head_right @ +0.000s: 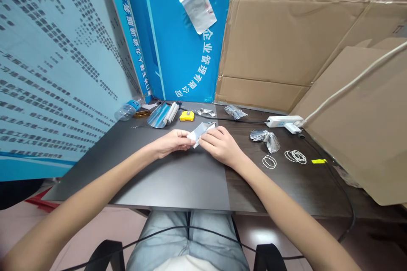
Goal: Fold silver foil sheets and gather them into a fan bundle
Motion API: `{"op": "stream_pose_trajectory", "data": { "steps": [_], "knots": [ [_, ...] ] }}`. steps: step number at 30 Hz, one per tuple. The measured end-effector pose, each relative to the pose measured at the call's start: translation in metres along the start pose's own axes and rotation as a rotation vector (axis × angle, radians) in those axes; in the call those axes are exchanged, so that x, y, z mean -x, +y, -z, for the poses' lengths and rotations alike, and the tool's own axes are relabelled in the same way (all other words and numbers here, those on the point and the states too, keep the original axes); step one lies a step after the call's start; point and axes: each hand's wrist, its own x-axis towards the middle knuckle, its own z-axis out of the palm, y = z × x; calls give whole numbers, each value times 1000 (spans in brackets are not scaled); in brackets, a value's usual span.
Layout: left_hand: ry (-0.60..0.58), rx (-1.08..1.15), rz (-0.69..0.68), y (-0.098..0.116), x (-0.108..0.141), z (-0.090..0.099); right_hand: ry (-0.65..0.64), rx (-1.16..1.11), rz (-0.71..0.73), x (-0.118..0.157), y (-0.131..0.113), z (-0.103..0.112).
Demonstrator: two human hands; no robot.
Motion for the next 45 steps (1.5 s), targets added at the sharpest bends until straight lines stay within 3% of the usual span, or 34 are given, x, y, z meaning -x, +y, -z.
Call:
{"op": "stream_pose_trajectory", "data": {
  "steps": [4,7,11,15,19,25,38,41,45],
  "knots": [
    [-9,-21,17,2,3,1,228,139,143,-1,-2,0],
    [-1,-11,26,2,3,0,284,191,135,-4,-8,4],
    [2,50,58,0,2,0,220,167,103,-6,-17,7],
    [-13,100,100,1,1,1,133,5,50,-2,-18,2],
    [-4,145,133,2,0,2,131,-97,10,1,-15,-2],
    [-7,133,133,3,1,3,129,29,68,0,-18,2],
    [-18,88,86,0,2,1,132,60,99,3,-17,1],
    [-30,105,79,-2,2,0,109,-40,11,4,-21,-1],
    [-34,107,65,-2,3,-3,125,-430,-293,2,-32,-6]
  ]
}}
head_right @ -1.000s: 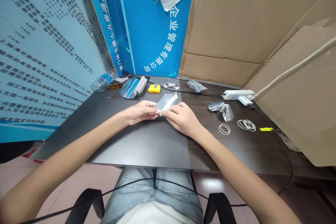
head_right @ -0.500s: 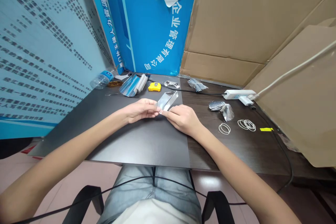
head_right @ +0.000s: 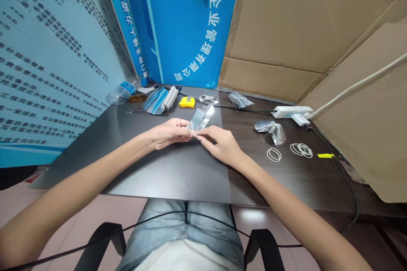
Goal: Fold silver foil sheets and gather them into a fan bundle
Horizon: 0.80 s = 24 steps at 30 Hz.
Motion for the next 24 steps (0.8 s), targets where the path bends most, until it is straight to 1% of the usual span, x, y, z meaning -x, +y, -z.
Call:
{"op": "stream_pose_trajectory", "data": {
  "steps": [2,4,6,9,12,15,18,24],
  "knots": [
    [7,-5,-8,1,1,-2,13,-157,-127,0,-2,-4],
    [18,-5,-10,2,2,-3,7,-205,-150,-1,-2,-5],
    [24,-5,-3,3,3,-3,-3,-157,-87,-1,1,-3],
    [8,-17,24,4,4,-4,-7,16,54,-1,8,2],
    [-14,16,65,4,3,-4,-2,174,184,1,14,6],
    [-15,58,95,4,3,-4,16,210,284,3,15,8],
    [-25,62,92,5,3,-2,33,190,318,2,13,8],
    [-6,22,26,5,3,-1,58,184,296,1,11,7]
  ]
}}
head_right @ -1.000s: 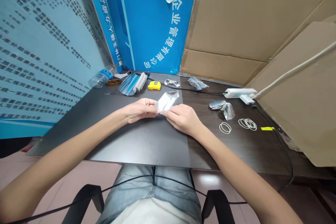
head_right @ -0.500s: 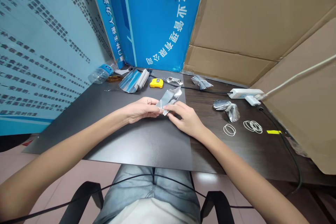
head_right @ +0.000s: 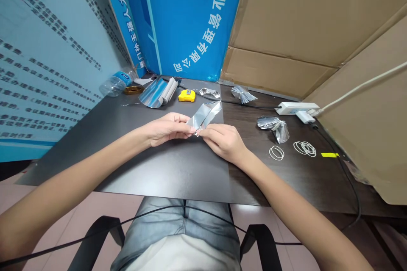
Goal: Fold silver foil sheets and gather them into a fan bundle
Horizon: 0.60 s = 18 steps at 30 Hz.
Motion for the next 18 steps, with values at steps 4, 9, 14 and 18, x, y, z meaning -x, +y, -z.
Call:
{"op": "stream_pose_trajectory", "data": {
  "steps": [4,9,14,18],
  "knots": [
    [15,-23,-24,-2,0,-2,-55,-12,-93,1,-1,0],
    [66,-131,-100,-5,0,-6,-21,-246,-310,-3,-11,-5],
    [109,-138,-172,-7,-2,-8,94,-571,-725,-5,-18,-17],
    [99,-113,-168,-9,-4,-7,150,-727,-861,-4,-17,-25]
  ]
}}
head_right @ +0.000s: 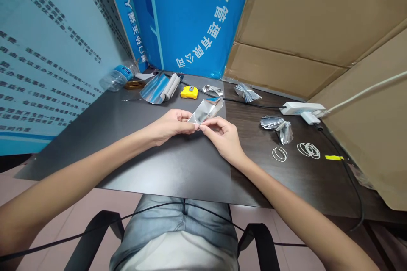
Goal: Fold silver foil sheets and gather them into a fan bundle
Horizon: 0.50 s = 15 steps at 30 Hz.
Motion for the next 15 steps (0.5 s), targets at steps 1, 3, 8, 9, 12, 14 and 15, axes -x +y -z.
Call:
{"op": "stream_pose_trajectory", "data": {
  "steps": [1,3,8,9,12,14,15],
  "knots": [
    [1,1,0,-1,0,0,-3,-16,-16,0,1,-1],
    [2,8,4,-1,0,0,-14,-29,-36,0,2,-2],
    [38,82,42,1,3,-4,-36,5,29,2,-4,1],
    [44,91,49,2,4,-4,-52,38,61,2,-6,2],
    [41,97,52,3,5,-4,-104,140,135,2,-10,6],
    [35,84,34,2,4,-4,-113,150,137,1,-11,7],
    [36,71,18,1,4,-4,-111,139,126,1,-11,6]
  ]
}}
